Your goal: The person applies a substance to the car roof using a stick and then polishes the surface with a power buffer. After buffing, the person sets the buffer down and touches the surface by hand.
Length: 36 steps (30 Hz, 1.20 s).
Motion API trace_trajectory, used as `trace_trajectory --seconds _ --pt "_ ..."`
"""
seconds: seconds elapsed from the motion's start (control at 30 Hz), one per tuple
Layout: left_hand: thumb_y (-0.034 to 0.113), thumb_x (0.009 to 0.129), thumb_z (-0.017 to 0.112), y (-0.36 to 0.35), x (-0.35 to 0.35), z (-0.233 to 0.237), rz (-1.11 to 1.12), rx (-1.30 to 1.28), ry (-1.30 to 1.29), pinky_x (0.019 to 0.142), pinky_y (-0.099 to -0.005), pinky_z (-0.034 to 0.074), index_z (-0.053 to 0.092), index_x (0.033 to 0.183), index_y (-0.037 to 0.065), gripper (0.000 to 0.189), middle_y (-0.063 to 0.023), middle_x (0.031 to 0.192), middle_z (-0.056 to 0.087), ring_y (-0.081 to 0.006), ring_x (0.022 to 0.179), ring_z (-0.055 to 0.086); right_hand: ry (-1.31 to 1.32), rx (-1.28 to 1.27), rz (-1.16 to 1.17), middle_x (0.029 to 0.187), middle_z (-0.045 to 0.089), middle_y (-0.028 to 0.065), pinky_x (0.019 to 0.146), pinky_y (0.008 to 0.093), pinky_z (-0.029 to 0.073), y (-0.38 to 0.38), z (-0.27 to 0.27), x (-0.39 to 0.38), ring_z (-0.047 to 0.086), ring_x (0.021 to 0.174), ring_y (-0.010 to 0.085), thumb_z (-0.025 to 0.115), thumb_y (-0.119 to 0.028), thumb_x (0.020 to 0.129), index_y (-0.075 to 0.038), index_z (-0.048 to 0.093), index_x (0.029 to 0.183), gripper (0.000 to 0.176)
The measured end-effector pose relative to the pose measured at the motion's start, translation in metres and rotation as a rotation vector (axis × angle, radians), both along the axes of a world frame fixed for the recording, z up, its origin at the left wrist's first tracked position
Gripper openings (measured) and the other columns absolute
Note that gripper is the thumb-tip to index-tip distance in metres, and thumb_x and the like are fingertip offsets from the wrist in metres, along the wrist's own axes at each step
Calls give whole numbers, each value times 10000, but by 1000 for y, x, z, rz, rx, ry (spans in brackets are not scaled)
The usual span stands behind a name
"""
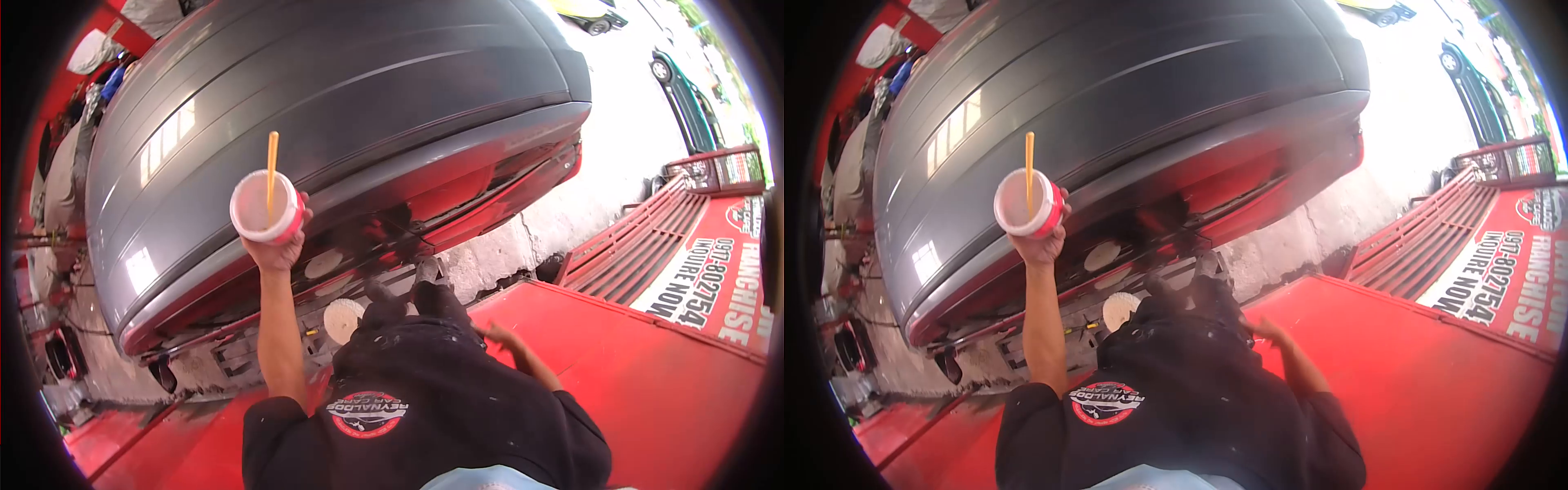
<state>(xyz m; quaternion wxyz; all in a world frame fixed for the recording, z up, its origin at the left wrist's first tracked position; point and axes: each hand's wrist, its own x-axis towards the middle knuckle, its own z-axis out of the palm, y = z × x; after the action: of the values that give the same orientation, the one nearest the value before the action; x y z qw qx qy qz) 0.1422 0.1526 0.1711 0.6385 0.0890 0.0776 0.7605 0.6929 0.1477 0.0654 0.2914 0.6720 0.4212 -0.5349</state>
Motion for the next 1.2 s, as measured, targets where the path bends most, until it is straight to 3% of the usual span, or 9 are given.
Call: trace_trajectory --seconds 0.13,0.33,0.47,0.57,0.6,0.67,0.73,0.9,1.2 --pt "636 831 627 55 -20 -11 -121 84 -65 839 -468 617 315 1519 72 942 -336 1449 374 -493 1283 463 64 24 105 1216 594 256 860 450 537 -81 -27 38 652 1035 363 633 -568 826 53 517 1266 769" --pt "654 807 624 110 2 4 -149 114 -170 881 -480 599 361 1485 65 936 -299 1413 419 -449 1261 463 107 205 267 1031 659 220 766 474 549 -84 -26 55 678 908 367 611 -384 848 -4 647 1085 449" --pt "699 826 565 147 -11 15 -152 169 -118 865 -452 602 404 1463 55 919 -296 1389 451 -443 1251 477 143 493 615 907 703 195 703 490 556 -23 -33 42 695 823 370 596 -262 863 -41 733 964 278" --pt "691 851 549 182 -18 19 -138 205 36 861 -437 601 402 1466 63 891 -294 1390 449 -435 1240 486 5 663 662 781 684 237 701 498 542 78 79 -25 681 776 412 619 -275 808 -69 742 792 240" --pt "688 861 543 194 -17 24 -102 174 -26 858 -434 601 400 1467 61 883 -292 1390 450 -431 1236 489 103 964 764 797 700 161 663 519 522 113 88 -30 677 740 405 599 -194 854 -43 701 756 207" --pt "684 870 538 219 -11 29 -91 193 -74 855 -431 602 398 1468 60 876 -290 1389 451 -428 1232 491 222 1201 390 893 707 191 728 495 527 183 161 -91 680 803 381 645 -258 886 -84 661 1184 345" --pt "686 873 541 252 -10 30 -64 259 -113 859 -433 600 396 1470 60 877 -290 1386 452 -429 1231 490 392 1651 478 1291 595 211 1008 466 440 247 167 -150 562 1188 378 729 -360 855 -22 512 1359 644" --pt "702 874 503 350 8 36 -160 316 -115 866 -452 589 425 1458 75 861 -289 1379 470 -434 1220 501 598 1863 333 1547 241 317 1170 597 214 341 94 -278 223 1449 489 675 -405 893 26 365 1464 780" --pt "717 850 525 447 52 28 -487 241 -113 891 -479 571 404 1461 59 906 -276 1400 454 -432 1224 509 354 1589 454 1566 198 331 1194 603 125 333 86 -287 152 1485 477 510 -543 963 -4 287 1520 806"
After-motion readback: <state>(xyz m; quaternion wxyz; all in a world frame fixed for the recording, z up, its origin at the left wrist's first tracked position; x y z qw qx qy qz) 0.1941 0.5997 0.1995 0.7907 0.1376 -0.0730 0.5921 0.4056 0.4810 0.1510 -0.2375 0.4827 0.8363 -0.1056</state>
